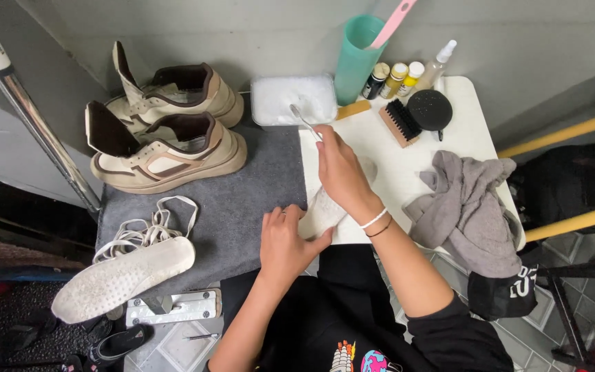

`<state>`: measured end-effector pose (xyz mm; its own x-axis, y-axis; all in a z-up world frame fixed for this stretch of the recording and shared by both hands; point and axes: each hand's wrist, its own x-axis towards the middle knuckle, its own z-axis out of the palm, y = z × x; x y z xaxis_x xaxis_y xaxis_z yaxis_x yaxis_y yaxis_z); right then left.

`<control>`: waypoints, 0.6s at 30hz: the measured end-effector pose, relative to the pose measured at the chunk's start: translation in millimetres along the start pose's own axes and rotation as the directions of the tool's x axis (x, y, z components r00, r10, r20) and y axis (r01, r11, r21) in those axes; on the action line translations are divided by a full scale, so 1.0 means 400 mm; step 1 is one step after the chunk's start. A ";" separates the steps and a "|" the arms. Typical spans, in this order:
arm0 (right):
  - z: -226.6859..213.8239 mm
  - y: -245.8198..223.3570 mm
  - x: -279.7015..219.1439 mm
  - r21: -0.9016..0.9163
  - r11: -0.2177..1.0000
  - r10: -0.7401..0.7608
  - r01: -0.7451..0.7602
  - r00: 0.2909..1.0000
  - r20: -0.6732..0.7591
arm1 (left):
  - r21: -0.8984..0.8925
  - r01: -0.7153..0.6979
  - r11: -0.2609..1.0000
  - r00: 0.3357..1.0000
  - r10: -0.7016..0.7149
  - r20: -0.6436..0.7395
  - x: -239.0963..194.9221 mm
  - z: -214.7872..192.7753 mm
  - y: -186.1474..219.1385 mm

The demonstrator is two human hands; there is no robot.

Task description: The person cleans a white shoe insole by first scrubbing it with a toothbrush dipped in a soapy solution. They then wipe the insole with a gray cloth and scrub it again with a wooden brush. Finally, they wipe the insole with the cloth once more.

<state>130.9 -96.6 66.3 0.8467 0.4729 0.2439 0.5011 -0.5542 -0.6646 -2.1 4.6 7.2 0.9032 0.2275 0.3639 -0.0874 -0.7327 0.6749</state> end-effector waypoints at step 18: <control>0.034 0.061 -0.008 0.179 0.980 0.091 -0.083 0.995 -0.038 | 0.016 -0.038 0.999 0.998 0.038 -0.045 -0.004 0.004 -0.002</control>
<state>138.1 -102.2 39.8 0.8950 0.3938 0.2094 0.3892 -0.4602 -0.7979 -2.8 3.9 5.1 0.8794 0.2278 0.4180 -0.1146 -0.7509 0.6503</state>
